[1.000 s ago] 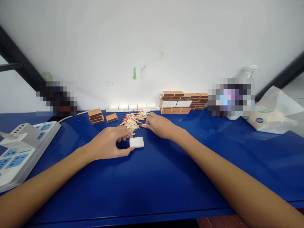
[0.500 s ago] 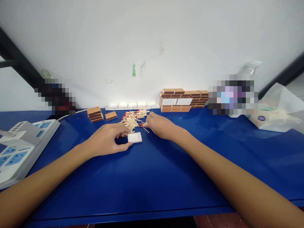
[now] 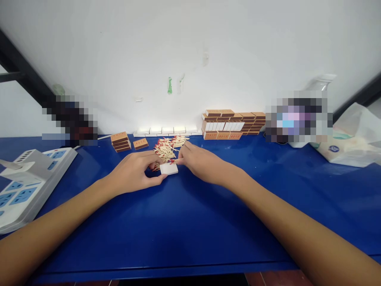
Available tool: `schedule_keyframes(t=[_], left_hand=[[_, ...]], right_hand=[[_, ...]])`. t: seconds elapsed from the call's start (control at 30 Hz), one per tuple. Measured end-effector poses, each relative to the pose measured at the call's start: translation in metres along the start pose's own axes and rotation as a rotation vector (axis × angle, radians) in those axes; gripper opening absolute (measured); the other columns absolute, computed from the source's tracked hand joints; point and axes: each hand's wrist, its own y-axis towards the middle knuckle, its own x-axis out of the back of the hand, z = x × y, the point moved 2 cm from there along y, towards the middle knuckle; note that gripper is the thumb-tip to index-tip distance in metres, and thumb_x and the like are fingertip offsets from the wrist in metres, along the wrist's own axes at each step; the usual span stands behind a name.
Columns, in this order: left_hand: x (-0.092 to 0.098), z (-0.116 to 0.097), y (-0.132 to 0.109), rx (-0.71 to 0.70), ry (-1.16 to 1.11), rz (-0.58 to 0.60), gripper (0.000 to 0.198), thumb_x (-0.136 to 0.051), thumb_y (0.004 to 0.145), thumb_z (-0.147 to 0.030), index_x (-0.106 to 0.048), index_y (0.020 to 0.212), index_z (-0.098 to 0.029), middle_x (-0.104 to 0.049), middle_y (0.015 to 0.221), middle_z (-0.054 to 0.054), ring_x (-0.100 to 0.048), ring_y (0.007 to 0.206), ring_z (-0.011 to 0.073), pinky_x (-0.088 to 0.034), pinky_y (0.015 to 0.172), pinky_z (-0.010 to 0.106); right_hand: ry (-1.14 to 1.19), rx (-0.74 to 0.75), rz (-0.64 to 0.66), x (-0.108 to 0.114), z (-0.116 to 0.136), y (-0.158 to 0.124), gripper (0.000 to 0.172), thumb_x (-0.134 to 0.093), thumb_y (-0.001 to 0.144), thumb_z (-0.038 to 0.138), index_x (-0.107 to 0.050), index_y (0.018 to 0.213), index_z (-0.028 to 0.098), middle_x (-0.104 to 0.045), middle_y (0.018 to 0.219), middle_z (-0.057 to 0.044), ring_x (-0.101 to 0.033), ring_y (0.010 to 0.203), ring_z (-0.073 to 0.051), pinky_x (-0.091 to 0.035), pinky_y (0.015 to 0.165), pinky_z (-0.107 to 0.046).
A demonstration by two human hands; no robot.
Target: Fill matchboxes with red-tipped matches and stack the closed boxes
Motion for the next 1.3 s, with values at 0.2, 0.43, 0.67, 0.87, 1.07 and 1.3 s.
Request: schedule_keyframes(t=[0.2,0.43,0.67,0.87,1.07,1.3], left_hand=[[0.0,-0.002,-0.001,-0.016,-0.005,-0.029,0.023,-0.067,0.087,-0.04,-0.06,0.081,-0.019,-0.064,0.082,0.0,-0.054,0.068,0.0139,-0.036,0.06,0.029],[-0.001,-0.002,0.0,-0.045,-0.002,-0.009,0.025,-0.067,0.086,-0.039,-0.056,0.078,-0.019,-0.06,0.079,-0.001,-0.051,0.067,0.0132,-0.034,0.059,0.029],[0.0,-0.001,-0.001,-0.039,-0.001,0.017,0.027,-0.067,0.087,-0.042,-0.056,0.079,-0.019,-0.059,0.078,-0.001,-0.052,0.067,0.0133,-0.033,0.059,0.028],[0.001,-0.002,0.0,-0.05,0.008,0.014,0.026,-0.067,0.088,-0.041,-0.056,0.079,-0.019,-0.06,0.079,-0.001,-0.051,0.066,0.013,-0.033,0.059,0.028],[0.001,-0.002,-0.001,-0.07,-0.003,-0.013,0.025,-0.067,0.088,-0.04,-0.058,0.08,-0.019,-0.06,0.078,-0.001,-0.051,0.065,0.013,-0.034,0.058,0.029],[-0.001,-0.002,-0.001,-0.079,0.013,0.008,0.026,-0.066,0.089,-0.041,-0.056,0.079,-0.019,-0.059,0.077,-0.001,-0.05,0.064,0.0131,-0.033,0.058,0.029]], right_hand=[[-0.18,0.099,0.011,-0.017,0.021,-0.001,0.02,-0.041,0.107,0.022,-0.06,0.103,0.018,-0.062,0.108,-0.013,-0.061,0.09,-0.024,-0.048,0.078,-0.036],[-0.155,0.093,0.009,-0.012,0.022,-0.002,0.015,-0.05,0.106,0.029,-0.059,0.109,0.017,-0.063,0.111,-0.012,-0.062,0.091,-0.023,-0.047,0.075,-0.034],[0.033,-0.009,0.122,0.009,0.017,-0.004,0.008,-0.055,0.103,0.025,-0.06,0.098,0.02,-0.069,0.099,-0.005,-0.061,0.083,-0.018,-0.039,0.069,-0.029],[0.05,0.03,0.102,-0.001,0.021,-0.003,0.013,-0.052,0.104,0.023,-0.059,0.094,0.019,-0.068,0.099,-0.006,-0.059,0.081,-0.017,-0.039,0.07,-0.029],[0.073,0.071,0.071,-0.003,0.018,-0.003,0.012,-0.052,0.104,0.023,-0.06,0.095,0.019,-0.067,0.098,-0.005,-0.059,0.083,-0.017,-0.04,0.072,-0.029],[0.099,0.011,0.062,-0.008,0.014,-0.003,0.013,-0.052,0.104,0.023,-0.058,0.093,0.019,-0.066,0.098,-0.006,-0.058,0.082,-0.017,-0.041,0.072,-0.029]])
